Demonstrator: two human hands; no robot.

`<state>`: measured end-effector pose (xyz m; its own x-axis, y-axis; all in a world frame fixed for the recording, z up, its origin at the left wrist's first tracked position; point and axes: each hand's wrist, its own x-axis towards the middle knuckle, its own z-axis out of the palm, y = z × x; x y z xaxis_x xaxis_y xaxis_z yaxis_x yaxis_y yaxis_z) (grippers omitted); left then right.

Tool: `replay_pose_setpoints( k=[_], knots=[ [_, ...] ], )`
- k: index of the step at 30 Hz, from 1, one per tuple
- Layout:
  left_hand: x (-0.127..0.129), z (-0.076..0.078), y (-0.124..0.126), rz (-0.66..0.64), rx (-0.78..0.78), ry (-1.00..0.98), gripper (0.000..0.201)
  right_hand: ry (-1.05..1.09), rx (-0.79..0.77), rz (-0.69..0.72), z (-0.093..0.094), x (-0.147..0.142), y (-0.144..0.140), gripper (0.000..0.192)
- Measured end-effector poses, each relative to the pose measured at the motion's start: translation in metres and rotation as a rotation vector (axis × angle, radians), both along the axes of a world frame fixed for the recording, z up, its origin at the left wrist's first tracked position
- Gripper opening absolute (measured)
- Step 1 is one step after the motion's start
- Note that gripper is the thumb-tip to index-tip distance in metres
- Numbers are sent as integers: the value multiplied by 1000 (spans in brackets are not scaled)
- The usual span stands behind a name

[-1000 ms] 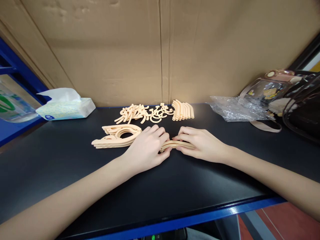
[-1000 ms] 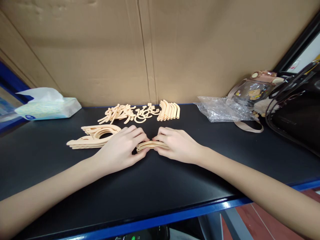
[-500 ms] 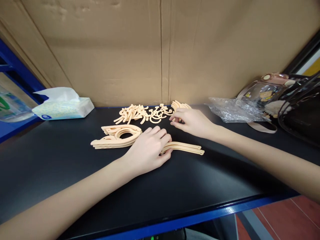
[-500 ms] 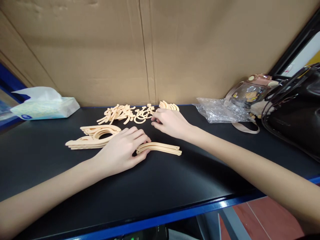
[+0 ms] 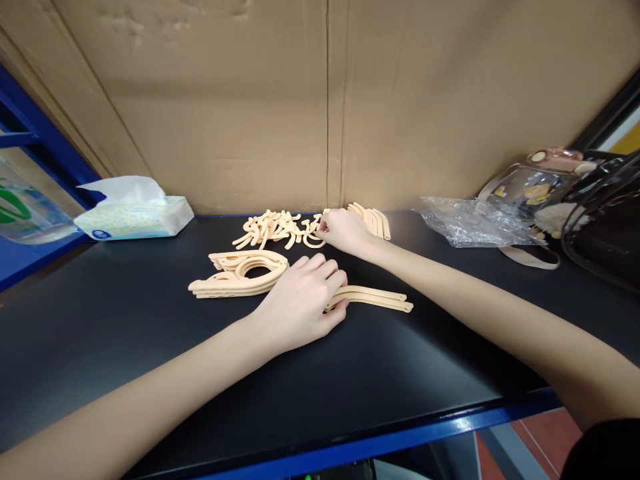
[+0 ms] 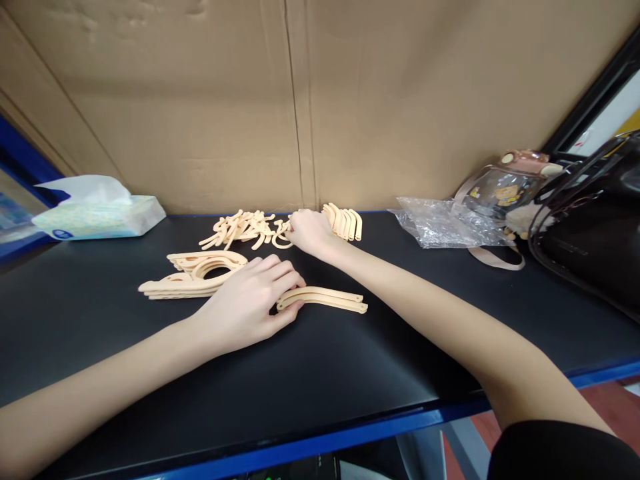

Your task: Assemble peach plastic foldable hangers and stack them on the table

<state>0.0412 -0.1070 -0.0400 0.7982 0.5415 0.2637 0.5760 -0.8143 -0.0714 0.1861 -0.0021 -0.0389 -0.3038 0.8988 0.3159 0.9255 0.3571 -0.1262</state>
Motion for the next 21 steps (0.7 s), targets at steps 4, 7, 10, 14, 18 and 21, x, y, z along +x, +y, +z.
replay_pose_setpoints(
  k=[4,7,10,14,18,21],
  knots=[
    [0,0,-1,-3,7,-7,19,91,-8,-45,1,-4,-3,17],
    [0,0,0,-3,4,-3,20,206,-20,-85,5,-2,-4,17],
    [1,0,0,0,-2,3,20,354,-52,-113,10,3,-4,24],
    [0,0,0,0,-6,-5,19,587,-147,-121,17,12,-4,32],
    [0,0,-1,-5,-10,-10,19,807,-249,-89,22,22,-8,27],
    [0,0,0,-2,-9,-7,19,910,-282,-44,25,31,-19,25]
  ],
)
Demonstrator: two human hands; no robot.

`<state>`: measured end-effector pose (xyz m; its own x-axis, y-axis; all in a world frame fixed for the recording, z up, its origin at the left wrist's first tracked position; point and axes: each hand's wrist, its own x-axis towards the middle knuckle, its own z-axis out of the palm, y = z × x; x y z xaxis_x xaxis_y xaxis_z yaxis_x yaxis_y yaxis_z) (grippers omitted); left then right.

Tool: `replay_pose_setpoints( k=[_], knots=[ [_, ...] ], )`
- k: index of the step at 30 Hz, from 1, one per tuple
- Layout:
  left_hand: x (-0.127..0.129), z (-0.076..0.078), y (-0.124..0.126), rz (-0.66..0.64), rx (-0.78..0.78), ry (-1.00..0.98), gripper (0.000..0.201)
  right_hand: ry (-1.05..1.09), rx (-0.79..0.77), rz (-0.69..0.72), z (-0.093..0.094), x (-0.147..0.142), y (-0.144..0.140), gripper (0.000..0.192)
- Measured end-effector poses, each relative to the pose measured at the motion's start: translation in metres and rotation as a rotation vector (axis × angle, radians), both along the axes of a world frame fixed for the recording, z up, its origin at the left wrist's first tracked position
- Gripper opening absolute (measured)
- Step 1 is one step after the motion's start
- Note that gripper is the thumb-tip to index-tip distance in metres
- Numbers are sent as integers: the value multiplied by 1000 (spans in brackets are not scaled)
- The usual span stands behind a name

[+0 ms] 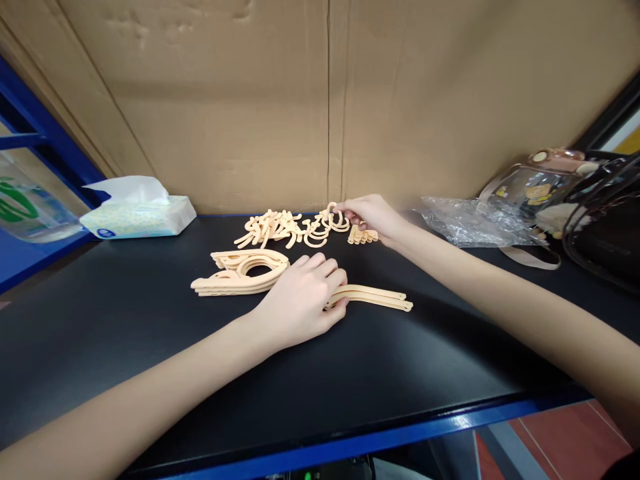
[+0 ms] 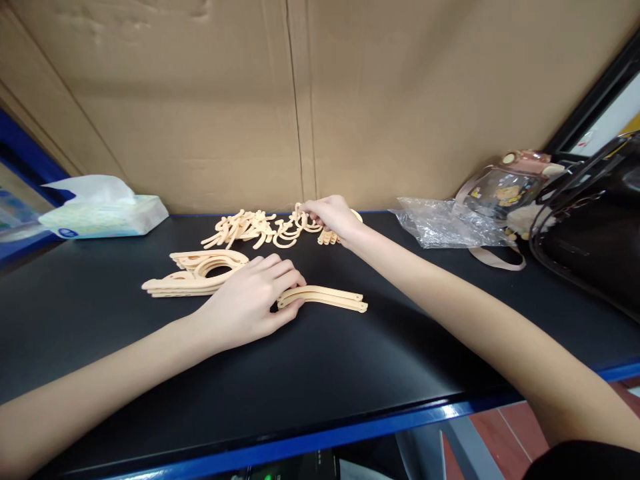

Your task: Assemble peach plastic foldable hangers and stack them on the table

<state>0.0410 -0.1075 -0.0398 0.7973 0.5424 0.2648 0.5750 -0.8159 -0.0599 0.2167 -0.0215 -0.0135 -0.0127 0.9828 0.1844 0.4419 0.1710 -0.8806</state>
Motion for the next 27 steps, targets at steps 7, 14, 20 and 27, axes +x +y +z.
replay_pose_setpoints(
  k=[7,14,20,27],
  knots=[
    [0,0,0,14,-17,15,20,-109,50,218,-3,34,-48,24],
    [1,2,1,29,-6,18,16,-380,-62,413,-21,63,-69,23],
    [2,3,2,35,-5,31,16,-548,-31,428,-20,65,-72,22],
    [2,4,2,35,-16,44,15,-606,-95,395,-18,67,-72,21]
  ],
)
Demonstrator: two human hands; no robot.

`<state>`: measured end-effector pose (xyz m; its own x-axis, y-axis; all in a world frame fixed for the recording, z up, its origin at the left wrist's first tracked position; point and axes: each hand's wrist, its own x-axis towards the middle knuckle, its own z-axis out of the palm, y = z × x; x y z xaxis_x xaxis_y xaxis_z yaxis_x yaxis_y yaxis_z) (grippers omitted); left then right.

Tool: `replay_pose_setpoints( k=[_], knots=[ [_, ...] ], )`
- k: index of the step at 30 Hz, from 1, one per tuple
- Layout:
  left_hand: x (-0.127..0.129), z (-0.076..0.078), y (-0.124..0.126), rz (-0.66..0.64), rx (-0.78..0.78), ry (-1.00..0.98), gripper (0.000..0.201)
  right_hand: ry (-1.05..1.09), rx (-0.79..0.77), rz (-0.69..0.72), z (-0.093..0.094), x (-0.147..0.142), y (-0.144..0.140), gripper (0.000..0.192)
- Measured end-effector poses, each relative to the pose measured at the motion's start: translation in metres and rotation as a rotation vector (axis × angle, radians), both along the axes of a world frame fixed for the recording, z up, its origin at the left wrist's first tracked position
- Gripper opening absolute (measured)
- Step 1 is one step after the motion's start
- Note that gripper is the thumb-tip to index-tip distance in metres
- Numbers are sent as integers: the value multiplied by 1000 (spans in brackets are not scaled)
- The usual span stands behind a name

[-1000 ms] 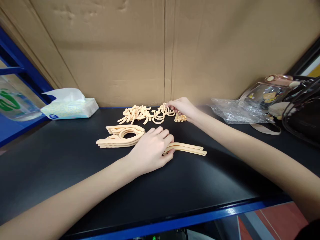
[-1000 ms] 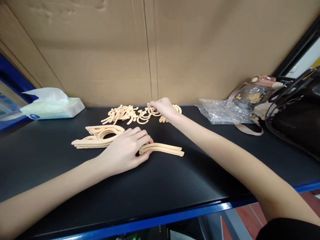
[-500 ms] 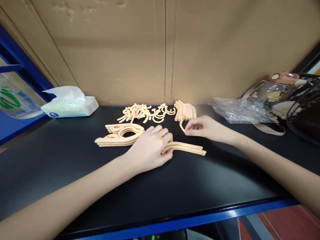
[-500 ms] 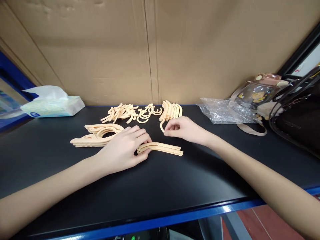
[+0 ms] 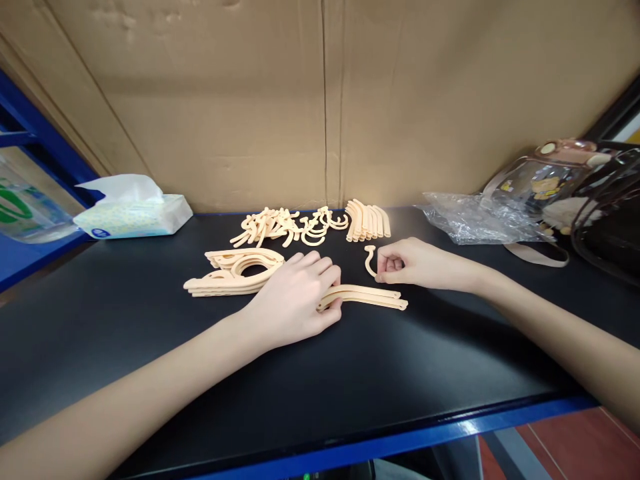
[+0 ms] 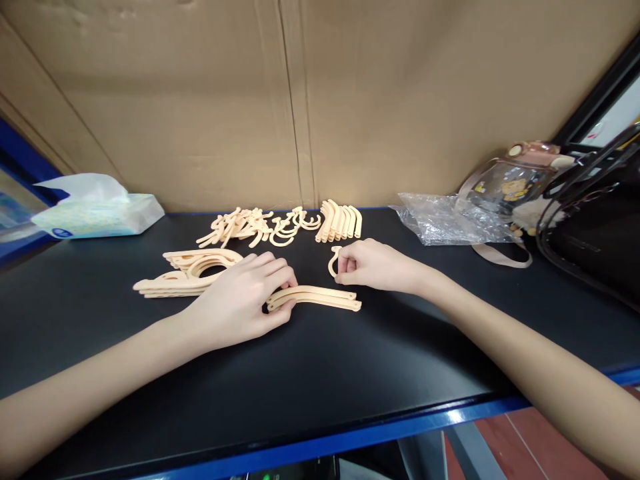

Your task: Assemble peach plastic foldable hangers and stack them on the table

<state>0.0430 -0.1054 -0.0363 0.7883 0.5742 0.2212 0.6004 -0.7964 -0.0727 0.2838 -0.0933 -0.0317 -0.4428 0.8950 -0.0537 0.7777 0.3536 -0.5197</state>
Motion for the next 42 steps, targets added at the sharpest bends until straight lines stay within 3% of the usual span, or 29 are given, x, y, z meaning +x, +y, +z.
replay_pose_setpoints(
  k=[12,16,21,25,29,31,35,42],
  knots=[
    [-2,1,0,-21,20,9,17,-14,-17,26,2,4,1,21],
    [-4,3,1,-14,38,-31,27,17,36,43,2,3,1,28],
    [-13,15,17,162,130,-139,28,-142,187,-119,4,7,4,36],
    [-35,29,43,425,184,-143,28,-254,233,-195,4,11,6,34],
    [-68,39,70,762,-9,-99,37,-263,216,-208,4,10,6,32],
    [-82,42,79,813,-90,-82,46,-269,216,-205,4,10,5,32],
    [-97,37,93,827,-233,-61,56,-267,213,-194,3,9,5,32],
    [-103,17,109,709,-316,-168,45,-263,198,-178,2,10,6,31]
  ],
)
